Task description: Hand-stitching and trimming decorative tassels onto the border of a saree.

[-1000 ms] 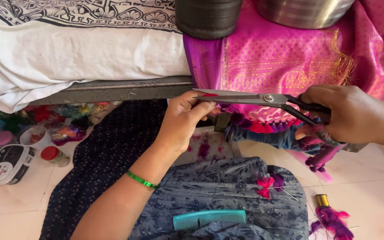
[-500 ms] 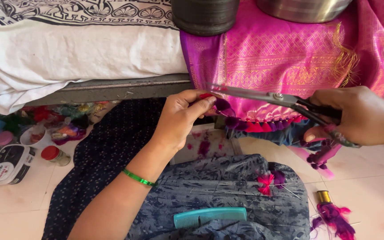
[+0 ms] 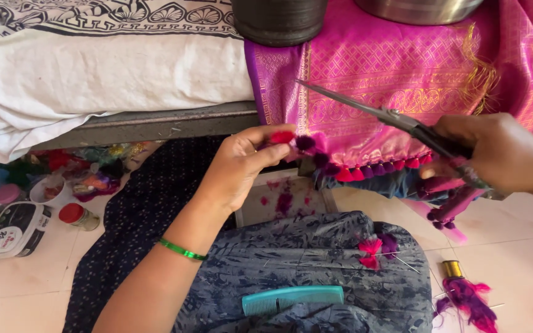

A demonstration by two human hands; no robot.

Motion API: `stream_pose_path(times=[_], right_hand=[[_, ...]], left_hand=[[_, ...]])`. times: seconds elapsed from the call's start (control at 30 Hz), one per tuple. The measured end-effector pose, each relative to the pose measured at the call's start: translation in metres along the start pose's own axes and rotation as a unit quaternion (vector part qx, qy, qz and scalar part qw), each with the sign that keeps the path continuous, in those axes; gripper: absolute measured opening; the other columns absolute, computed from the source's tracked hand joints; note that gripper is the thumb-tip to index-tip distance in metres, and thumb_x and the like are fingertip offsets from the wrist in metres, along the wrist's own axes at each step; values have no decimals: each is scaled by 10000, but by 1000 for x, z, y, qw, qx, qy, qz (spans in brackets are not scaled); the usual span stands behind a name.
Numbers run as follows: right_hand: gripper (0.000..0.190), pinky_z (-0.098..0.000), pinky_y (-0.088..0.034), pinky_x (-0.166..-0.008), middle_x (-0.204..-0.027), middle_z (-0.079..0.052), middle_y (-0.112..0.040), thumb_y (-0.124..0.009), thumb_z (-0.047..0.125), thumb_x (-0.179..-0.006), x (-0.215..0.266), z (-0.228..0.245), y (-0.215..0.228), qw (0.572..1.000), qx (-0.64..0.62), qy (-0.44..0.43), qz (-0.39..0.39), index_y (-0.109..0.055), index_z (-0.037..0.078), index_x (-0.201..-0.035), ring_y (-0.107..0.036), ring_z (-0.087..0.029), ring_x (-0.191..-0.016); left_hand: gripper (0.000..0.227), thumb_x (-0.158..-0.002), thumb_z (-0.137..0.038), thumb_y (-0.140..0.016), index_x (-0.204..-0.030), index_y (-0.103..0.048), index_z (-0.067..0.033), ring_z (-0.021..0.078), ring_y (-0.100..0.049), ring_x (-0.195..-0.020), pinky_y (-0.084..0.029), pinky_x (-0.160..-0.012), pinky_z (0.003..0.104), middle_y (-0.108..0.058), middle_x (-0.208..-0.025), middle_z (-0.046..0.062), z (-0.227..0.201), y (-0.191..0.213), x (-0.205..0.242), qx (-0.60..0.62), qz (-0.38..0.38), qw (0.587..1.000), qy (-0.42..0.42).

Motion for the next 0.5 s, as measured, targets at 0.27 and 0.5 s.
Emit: stream_pose_path(times=[0.27,0.5], right_hand=[[527,-397,-430,-530,-629,-70,-576,-979,406,-617,4,-1,-4,999,12,26,-18,-665,51,-849,-550,-180,-516],[543,-404,-462,-561,-677,-85,-606,-967,401,-617,15,8,-24,1000,-7,28,-2,-653,36,-866,-550,-226,-592]], left_hand=[[263,-928,-6,-678,-1186,-709,38,189,-739,-908,-586,-912,329,-761,-1033,97,6,10,0,53,-17,998,3],[215,-942,-28,-691,-1130,-733,66,145,-705,-852,-541,-802,281,-771,-935,102,14,13,-4,4,-56,998,5]])
Point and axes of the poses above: each hand's wrist, its own x-axis away from the middle knuckle, its own y-axis out of the back of the hand, z = x × y, the point moved 10 cm from there along -x, towards the middle knuckle
